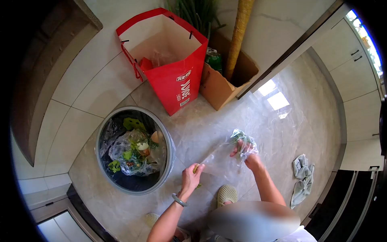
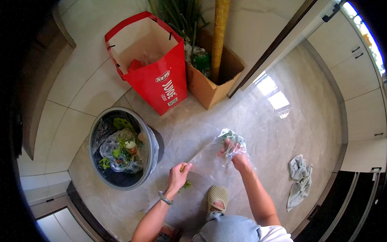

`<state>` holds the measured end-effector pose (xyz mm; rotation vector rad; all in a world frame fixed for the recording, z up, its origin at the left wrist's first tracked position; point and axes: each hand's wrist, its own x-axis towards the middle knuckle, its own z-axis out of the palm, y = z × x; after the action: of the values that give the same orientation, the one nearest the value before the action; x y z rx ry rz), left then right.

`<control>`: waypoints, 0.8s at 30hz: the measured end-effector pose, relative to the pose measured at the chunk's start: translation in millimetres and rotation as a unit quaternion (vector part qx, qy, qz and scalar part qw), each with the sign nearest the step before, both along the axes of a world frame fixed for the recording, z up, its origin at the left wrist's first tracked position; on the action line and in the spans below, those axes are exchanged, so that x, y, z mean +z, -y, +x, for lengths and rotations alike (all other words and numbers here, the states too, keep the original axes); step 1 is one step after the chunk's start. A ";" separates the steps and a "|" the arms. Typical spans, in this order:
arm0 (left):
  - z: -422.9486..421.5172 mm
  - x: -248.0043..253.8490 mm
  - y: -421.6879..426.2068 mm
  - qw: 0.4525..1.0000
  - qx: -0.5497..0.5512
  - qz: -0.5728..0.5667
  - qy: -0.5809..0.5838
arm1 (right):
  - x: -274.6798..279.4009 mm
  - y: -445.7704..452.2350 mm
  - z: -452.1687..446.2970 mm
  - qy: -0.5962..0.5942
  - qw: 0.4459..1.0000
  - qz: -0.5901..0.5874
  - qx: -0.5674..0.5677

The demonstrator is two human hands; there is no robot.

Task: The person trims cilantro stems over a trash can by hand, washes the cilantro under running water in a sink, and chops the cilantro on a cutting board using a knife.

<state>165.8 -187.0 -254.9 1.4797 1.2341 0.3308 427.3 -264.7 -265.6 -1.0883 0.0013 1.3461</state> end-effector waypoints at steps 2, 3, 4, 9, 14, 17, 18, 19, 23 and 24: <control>-9.8 -15.0 -4.0 0.999 -0.009 0.016 -0.043 | 3.4 -0.4 17.7 0.073 0.990 -0.088 0.088; -12.6 -18.7 -4.6 0.997 -0.011 0.048 -0.067 | 16.4 -4.8 16.9 0.067 0.989 -0.097 0.092; -15.2 -22.6 -5.5 0.993 -0.012 0.080 -0.091 | 22.4 -6.3 19.9 0.067 0.989 -0.097 0.093; -21.3 -24.5 -10.2 0.983 -0.017 0.102 -0.154 | 40.0 -1.6 34.9 -0.022 0.977 -0.161 0.140; -24.0 -21.1 -10.6 0.955 -0.083 0.123 -0.255 | 27.9 13.2 55.7 -0.004 0.982 -0.183 0.039; -22.1 -16.4 -14.1 0.946 -0.083 0.133 -0.282 | 54.4 17.3 59.4 0.053 0.956 -0.224 0.180; -21.9 -13.1 -16.4 0.946 -0.083 0.133 -0.283 | 63.0 18.0 60.8 0.099 0.926 -0.247 0.269; -21.5 -9.0 -18.8 0.943 -0.071 0.141 -0.294 | 69.1 22.3 61.5 0.121 0.921 -0.245 0.279; -22.4 -4.6 -19.4 0.958 -0.010 0.112 -0.264 | 106.5 30.8 76.3 0.006 0.949 -0.175 0.261; -25.1 -7.9 -19.6 0.959 -0.011 0.111 -0.262 | 104.4 33.5 78.1 0.008 0.949 -0.177 0.260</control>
<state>140.7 -167.4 -262.8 1.8466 1.6357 0.0575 505.4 -298.1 -161.1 -1.4670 -0.0625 1.8591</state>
